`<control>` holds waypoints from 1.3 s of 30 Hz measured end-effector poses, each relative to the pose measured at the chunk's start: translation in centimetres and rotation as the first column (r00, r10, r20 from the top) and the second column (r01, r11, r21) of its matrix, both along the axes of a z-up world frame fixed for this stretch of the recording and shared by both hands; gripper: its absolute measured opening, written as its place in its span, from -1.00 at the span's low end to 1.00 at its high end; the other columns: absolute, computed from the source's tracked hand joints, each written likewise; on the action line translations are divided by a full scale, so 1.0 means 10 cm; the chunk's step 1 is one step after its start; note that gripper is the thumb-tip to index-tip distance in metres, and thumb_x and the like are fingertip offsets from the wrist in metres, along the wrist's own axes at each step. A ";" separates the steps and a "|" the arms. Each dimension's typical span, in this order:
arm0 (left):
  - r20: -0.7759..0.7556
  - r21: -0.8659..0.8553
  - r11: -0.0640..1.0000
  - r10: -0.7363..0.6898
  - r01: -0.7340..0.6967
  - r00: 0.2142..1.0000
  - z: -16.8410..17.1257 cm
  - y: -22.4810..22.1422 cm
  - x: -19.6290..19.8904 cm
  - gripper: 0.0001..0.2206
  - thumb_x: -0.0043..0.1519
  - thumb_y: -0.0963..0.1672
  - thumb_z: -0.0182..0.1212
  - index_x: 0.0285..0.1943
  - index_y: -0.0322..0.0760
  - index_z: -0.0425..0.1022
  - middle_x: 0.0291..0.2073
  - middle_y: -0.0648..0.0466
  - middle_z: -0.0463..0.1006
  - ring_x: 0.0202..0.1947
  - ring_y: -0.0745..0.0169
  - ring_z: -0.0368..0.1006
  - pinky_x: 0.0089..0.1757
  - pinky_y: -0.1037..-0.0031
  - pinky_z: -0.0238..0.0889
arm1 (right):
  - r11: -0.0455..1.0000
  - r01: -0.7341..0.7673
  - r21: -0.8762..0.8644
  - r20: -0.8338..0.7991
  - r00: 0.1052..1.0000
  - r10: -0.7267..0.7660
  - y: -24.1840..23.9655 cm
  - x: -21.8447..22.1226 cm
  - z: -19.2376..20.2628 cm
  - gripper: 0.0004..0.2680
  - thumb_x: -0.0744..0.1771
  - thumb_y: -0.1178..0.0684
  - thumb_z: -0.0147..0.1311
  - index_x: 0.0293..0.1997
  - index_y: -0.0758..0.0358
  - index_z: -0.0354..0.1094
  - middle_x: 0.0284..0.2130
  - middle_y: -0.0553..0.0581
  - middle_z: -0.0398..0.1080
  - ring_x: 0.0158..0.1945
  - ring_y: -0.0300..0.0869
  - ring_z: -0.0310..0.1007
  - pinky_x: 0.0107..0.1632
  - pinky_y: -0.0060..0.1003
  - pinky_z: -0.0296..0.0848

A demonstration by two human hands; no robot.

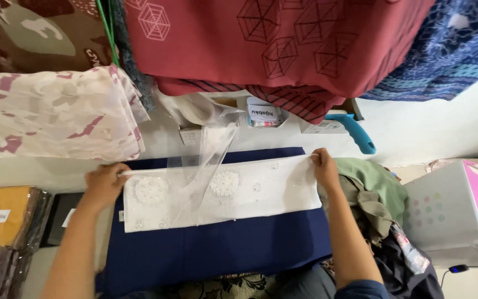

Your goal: Cleaning a white garment with a lint roller, folding it, and placing it into a plastic adhesive bag for shipping.

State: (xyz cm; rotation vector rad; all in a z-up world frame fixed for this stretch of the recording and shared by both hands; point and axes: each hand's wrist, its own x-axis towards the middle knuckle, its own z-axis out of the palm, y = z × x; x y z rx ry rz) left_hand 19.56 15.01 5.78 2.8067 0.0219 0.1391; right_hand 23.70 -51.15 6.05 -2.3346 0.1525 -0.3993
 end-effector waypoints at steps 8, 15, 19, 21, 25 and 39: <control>0.432 -0.099 0.985 -0.088 0.144 0.898 1.03 0.10 -0.92 -0.78 0.18 -0.12 0.25 0.01 -0.12 0.54 -0.07 0.19 0.58 0.01 0.12 0.36 0.20 0.21 -0.05 | 0.996 -0.079 -0.036 0.482 0.872 0.087 0.20 -0.78 1.11 -0.90 0.31 0.33 0.12 -0.13 0.38 0.43 -0.24 0.13 0.45 -0.16 -0.07 0.40 0.00 -0.21 0.37; 0.371 0.107 0.994 -0.060 0.022 0.927 0.17 -0.06 -1.72 -0.83 0.10 -0.02 0.24 -0.14 0.16 0.54 -0.09 0.45 0.56 0.12 0.27 0.37 0.14 0.22 -0.04 | 0.920 -0.045 -0.390 0.397 0.893 0.213 0.02 -1.60 0.29 -0.85 0.23 0.22 0.19 -0.23 0.06 0.56 -0.27 0.04 0.41 0.00 -0.10 0.36 0.27 -0.09 0.03; 0.260 0.249 0.969 -0.078 0.011 0.962 -0.22 -0.19 -1.96 -0.92 0.22 0.02 0.25 -0.14 0.29 0.52 0.02 0.52 0.53 0.23 0.29 0.34 0.20 0.18 0.11 | 0.850 -0.002 -0.527 0.319 0.926 0.200 -0.04 -1.85 -0.11 -0.91 0.34 0.05 0.16 -0.24 -0.22 0.44 -0.21 -0.35 0.51 0.17 -0.27 0.33 0.36 -0.09 -0.06; 0.268 0.263 0.965 -0.054 -0.019 0.962 -0.22 -0.25 -2.02 -0.92 0.19 0.02 0.29 -0.17 0.30 0.53 0.09 0.50 0.50 0.25 0.24 0.33 0.19 0.18 0.10 | 0.798 0.024 -0.603 0.281 0.942 0.184 -0.07 -1.91 -0.13 -0.93 0.34 -0.03 0.15 -0.23 -0.31 0.45 -0.12 -0.41 0.48 0.19 -0.29 0.29 0.35 -0.11 -0.04; 0.130 0.260 0.965 -0.034 -0.001 0.991 -0.31 -0.16 -2.04 -0.94 0.25 0.04 0.22 -0.14 0.34 0.54 0.17 0.47 0.47 0.33 0.22 0.28 0.22 0.19 0.07 | 0.761 -0.016 -0.649 0.193 0.964 0.185 -0.12 -1.99 -0.19 -0.93 0.32 -0.04 0.18 -0.28 -0.34 0.49 0.00 -0.37 0.43 0.24 -0.25 0.22 0.32 -0.13 -0.03; -0.001 0.099 0.995 -0.030 0.030 1.000 -0.08 -1.35 -1.13 -0.55 0.35 0.09 -0.02 0.42 0.06 0.35 0.46 0.05 0.26 0.49 -0.13 0.07 0.30 -0.03 0.02 | 0.905 -0.243 -0.350 0.061 0.958 0.280 1.15 -1.07 0.24 -0.74 0.40 0.10 -0.05 0.22 0.27 0.41 0.07 0.44 0.46 0.17 0.33 0.41 0.21 0.18 0.31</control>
